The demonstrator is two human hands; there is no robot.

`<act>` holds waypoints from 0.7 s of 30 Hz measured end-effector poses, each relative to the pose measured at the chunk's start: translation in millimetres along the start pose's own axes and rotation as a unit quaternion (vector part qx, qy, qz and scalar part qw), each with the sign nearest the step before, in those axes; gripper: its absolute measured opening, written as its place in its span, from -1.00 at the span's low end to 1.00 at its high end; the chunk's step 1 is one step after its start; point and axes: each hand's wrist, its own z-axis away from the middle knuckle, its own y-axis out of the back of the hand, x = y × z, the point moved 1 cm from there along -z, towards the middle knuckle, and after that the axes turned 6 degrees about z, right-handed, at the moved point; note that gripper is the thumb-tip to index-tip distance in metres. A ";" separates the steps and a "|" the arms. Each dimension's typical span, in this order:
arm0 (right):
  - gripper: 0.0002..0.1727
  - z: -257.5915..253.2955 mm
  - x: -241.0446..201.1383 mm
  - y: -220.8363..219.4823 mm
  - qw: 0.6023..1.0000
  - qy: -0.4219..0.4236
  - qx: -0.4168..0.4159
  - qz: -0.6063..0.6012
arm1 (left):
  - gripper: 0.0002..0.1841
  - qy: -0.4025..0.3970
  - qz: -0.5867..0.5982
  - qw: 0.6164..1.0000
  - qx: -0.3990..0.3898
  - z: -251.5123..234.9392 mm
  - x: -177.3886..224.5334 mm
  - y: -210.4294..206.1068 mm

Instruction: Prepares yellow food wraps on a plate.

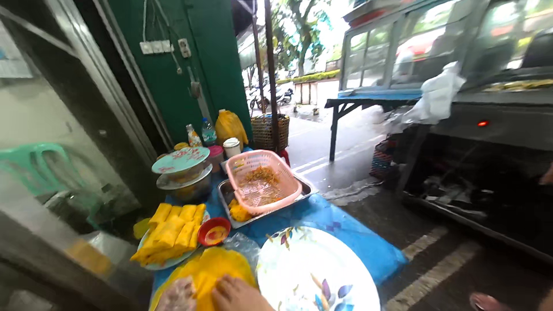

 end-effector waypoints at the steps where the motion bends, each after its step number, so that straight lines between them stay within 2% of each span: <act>1: -0.04 -0.2 -0.5 4.0 1.000 -0.002 -0.004 -0.004 | -0.58 0.010 0.008 1.000 0.012 1.2 2.8 -0.8; 5: -0.05 -2.1 -10.1 7.9 1.000 -0.028 0.009 -0.007 | -0.55 0.051 0.088 0.994 0.031 4.3 8.5 -6.0; 7: -0.21 -3.0 -18.4 11.4 0.999 -0.043 0.005 -0.008 | -0.54 0.065 0.149 0.986 0.024 5.1 4.7 -7.7; 10: -0.61 -2.5 -24.2 22.7 0.998 -0.048 0.014 -0.041 | -0.51 0.062 0.178 0.982 0.020 7.3 2.7 -8.7; 13: -0.64 -5.9 -12.8 38.2 0.988 -0.057 0.036 -0.140 | -0.55 0.062 0.167 0.983 0.042 6.9 11.0 -11.1; 16: -0.63 -8.7 -0.3 76.2 0.947 -0.117 0.053 -0.296 | -0.51 0.075 0.133 0.987 0.057 9.0 14.1 -11.8; 19: -0.66 -3.8 16.7 110.6 0.864 -0.162 0.087 -0.469 | -0.48 0.073 0.126 0.988 0.060 9.7 6.9 -12.2; 21: -0.68 2.8 26.5 126.8 0.826 -0.169 0.097 -0.529 | -0.49 0.071 0.137 0.987 0.050 9.2 4.1 -11.7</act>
